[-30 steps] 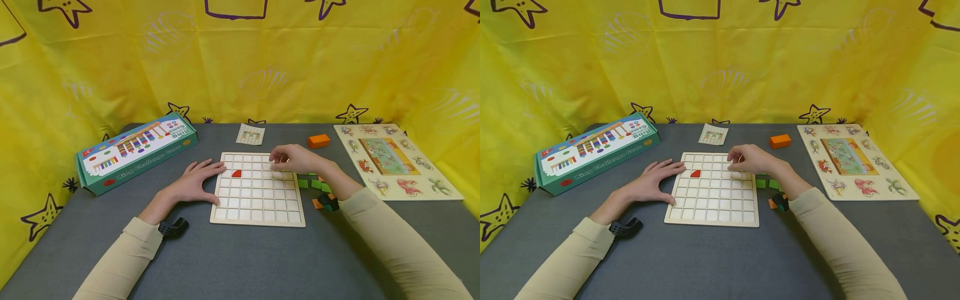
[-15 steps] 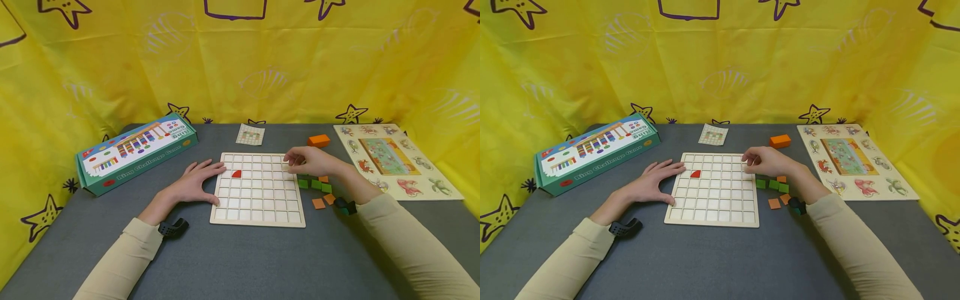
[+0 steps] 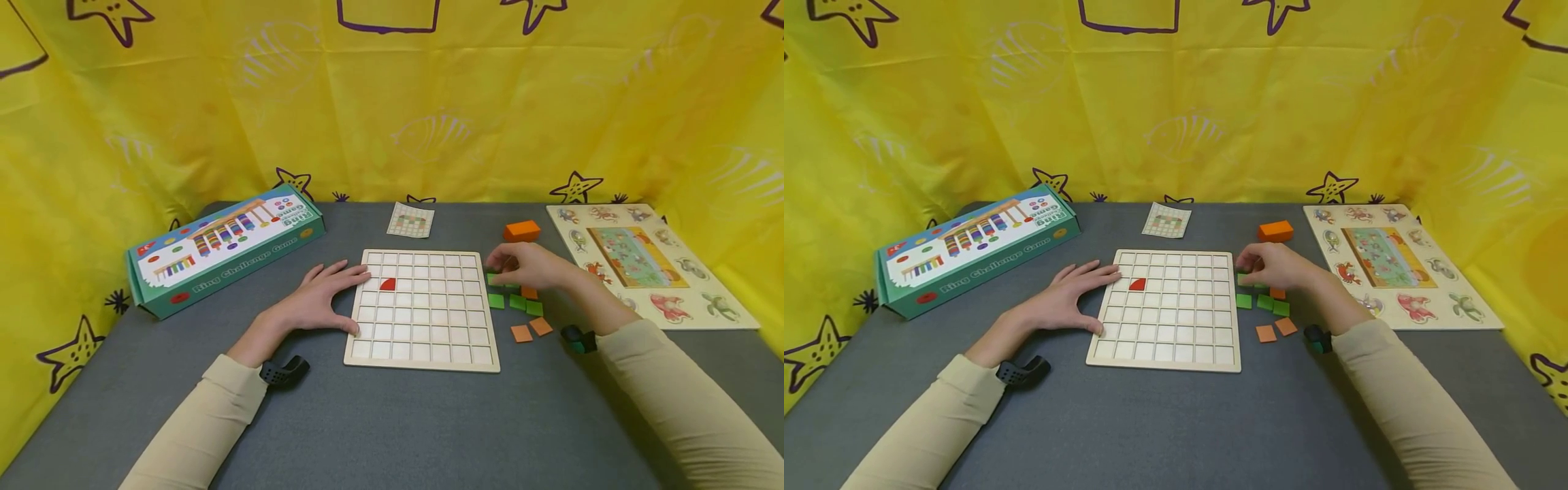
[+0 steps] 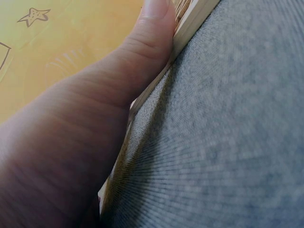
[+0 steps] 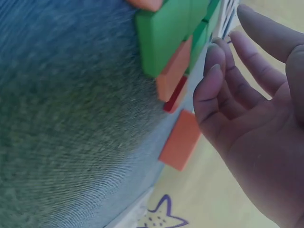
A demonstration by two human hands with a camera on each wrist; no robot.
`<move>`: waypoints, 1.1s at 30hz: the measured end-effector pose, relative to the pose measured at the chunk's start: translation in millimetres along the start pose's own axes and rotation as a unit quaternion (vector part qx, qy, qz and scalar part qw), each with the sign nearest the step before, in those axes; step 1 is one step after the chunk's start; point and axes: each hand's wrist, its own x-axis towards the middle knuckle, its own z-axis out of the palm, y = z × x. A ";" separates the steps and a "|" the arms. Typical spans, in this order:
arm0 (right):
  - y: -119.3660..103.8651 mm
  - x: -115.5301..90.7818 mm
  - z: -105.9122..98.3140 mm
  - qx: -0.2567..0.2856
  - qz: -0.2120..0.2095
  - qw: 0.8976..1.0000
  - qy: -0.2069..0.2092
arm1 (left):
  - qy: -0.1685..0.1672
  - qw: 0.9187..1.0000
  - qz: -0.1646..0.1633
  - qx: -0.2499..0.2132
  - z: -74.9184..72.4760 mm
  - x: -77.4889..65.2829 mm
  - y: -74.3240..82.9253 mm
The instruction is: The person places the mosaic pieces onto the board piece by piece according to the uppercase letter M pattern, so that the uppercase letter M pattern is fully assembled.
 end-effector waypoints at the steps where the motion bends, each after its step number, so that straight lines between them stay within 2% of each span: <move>1: 1.2 -0.4 0.0 -0.004 0.002 1.000 -0.002 | 0.000 1.000 0.000 0.000 0.0 0.0 0.2; 9: 6.9 1.4 1.2 -0.031 0.011 0.999 -0.020 | 0.005 1.000 0.008 0.000 -1.0 -1.0 0.0; 15: 7.1 3.4 2.7 -0.034 0.009 0.999 -0.029 | 0.004 1.000 0.003 0.000 -0.4 -0.9 -0.2; 24: 6.9 2.4 -3.4 -0.014 0.010 1.000 0.002 | 0.002 1.000 0.002 -0.001 0.2 0.4 0.5; 28: 0.4 4.3 -6.1 0.000 0.008 1.000 0.017 | 0.002 1.000 0.001 0.001 0.4 0.4 0.3; 33: -13.3 11.9 -1.9 0.028 0.010 0.999 0.012 | 0.003 1.000 0.000 0.000 0.4 -0.1 0.9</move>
